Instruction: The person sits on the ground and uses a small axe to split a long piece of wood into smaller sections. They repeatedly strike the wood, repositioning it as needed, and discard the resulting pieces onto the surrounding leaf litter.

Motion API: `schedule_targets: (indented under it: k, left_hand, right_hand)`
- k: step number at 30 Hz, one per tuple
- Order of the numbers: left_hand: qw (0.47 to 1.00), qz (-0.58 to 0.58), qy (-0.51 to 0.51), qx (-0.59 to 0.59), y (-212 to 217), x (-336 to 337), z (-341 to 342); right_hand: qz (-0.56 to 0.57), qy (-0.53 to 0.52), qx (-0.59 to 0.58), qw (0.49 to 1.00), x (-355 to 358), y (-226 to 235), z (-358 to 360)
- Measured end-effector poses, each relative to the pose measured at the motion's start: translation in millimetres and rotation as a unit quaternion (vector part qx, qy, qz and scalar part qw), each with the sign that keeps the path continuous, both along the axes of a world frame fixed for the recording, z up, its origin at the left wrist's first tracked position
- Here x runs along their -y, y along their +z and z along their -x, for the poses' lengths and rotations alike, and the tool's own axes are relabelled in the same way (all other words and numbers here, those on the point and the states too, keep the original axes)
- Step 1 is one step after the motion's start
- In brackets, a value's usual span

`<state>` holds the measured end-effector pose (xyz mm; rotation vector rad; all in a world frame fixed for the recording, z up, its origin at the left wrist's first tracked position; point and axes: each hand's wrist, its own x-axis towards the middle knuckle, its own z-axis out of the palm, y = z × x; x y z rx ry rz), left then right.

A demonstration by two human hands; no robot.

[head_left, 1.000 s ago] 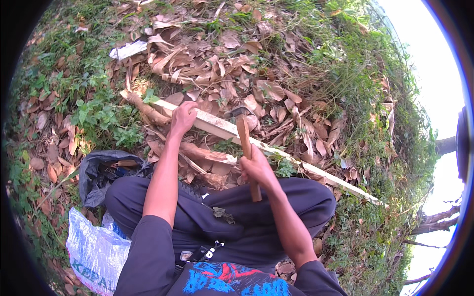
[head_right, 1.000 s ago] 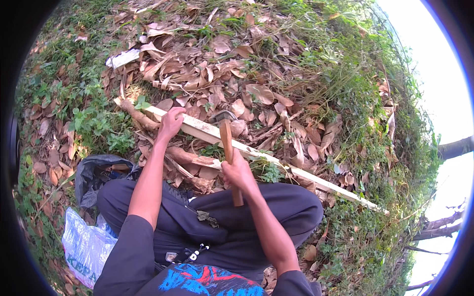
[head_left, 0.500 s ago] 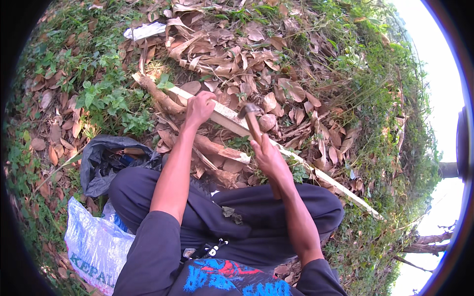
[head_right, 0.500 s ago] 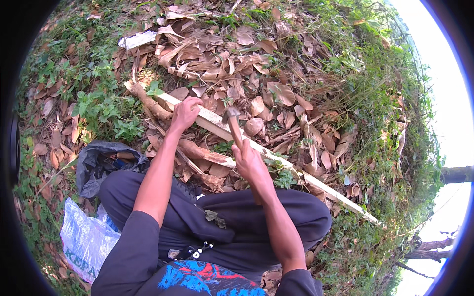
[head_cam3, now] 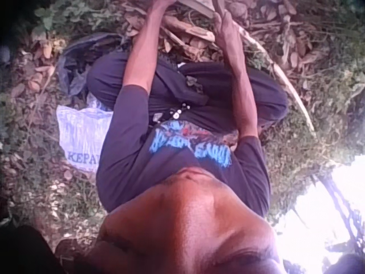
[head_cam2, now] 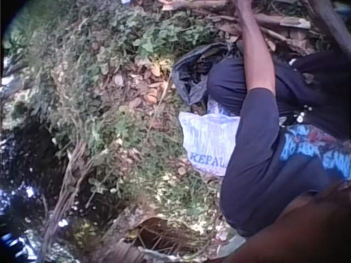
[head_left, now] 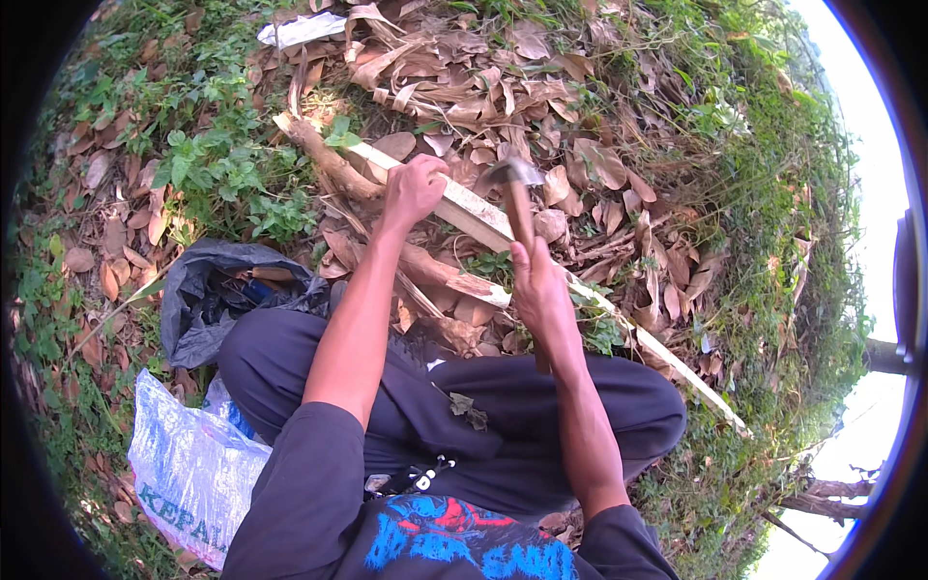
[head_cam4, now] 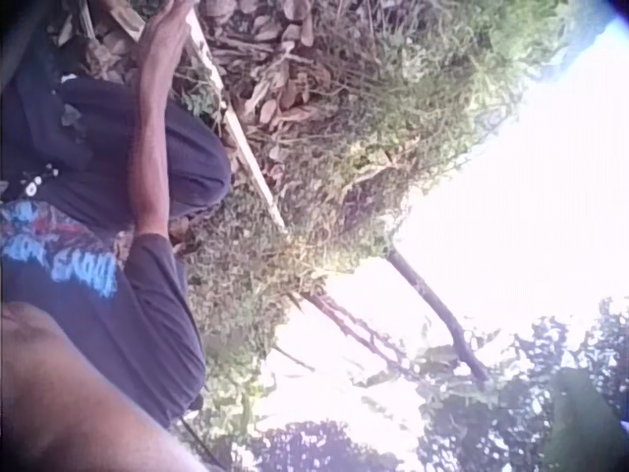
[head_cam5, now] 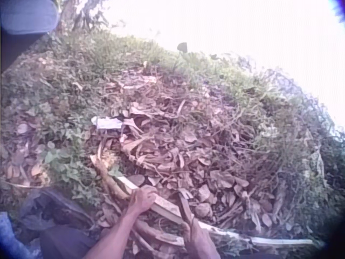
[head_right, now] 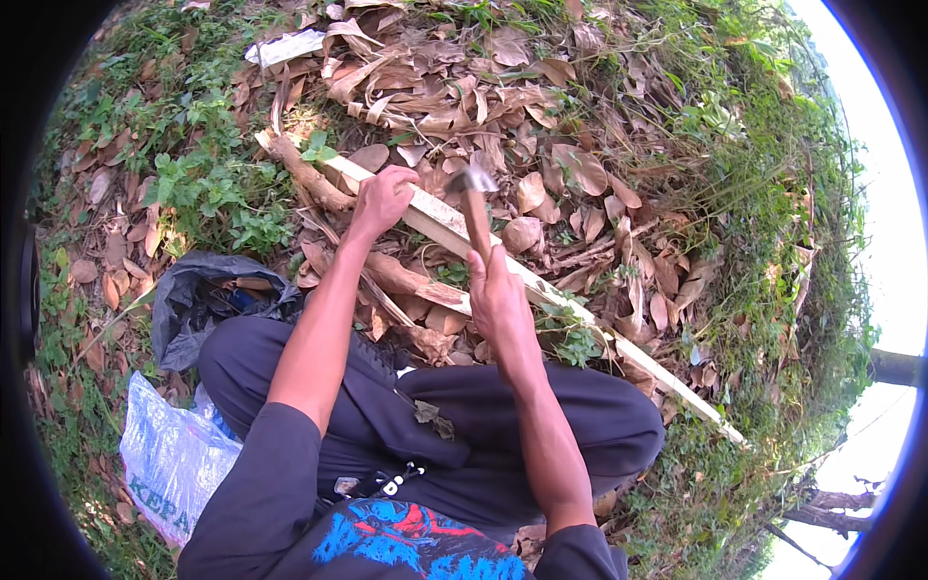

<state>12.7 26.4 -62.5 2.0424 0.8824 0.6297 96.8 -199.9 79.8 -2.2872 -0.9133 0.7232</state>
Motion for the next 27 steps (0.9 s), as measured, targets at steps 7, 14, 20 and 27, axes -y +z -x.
schedule_targets:
  k: [7,14,20,27]
  left_hand:
    - [1.000,-0.006,-0.019,0.003,-2.7,-2.8,0.7]
    - [1.000,-0.019,-0.018,-0.016,-1.9,-2.8,-1.3]
    - [1.000,-0.010,-0.019,-0.008,2.2,-0.6,-5.1]
    - [1.000,-0.020,-0.021,-0.005,-0.8,-2.6,0.0]
  right_hand:
    - [0.066,0.016,-0.002,0.998,-0.4,13.6,7.9]
    - [-0.053,-0.065,0.032,0.996,3.7,48.2,-8.5]
    - [0.128,0.017,-0.023,0.991,6.9,-4.5,-0.4]
    - [0.001,-0.022,0.022,1.000,6.7,31.9,6.2]
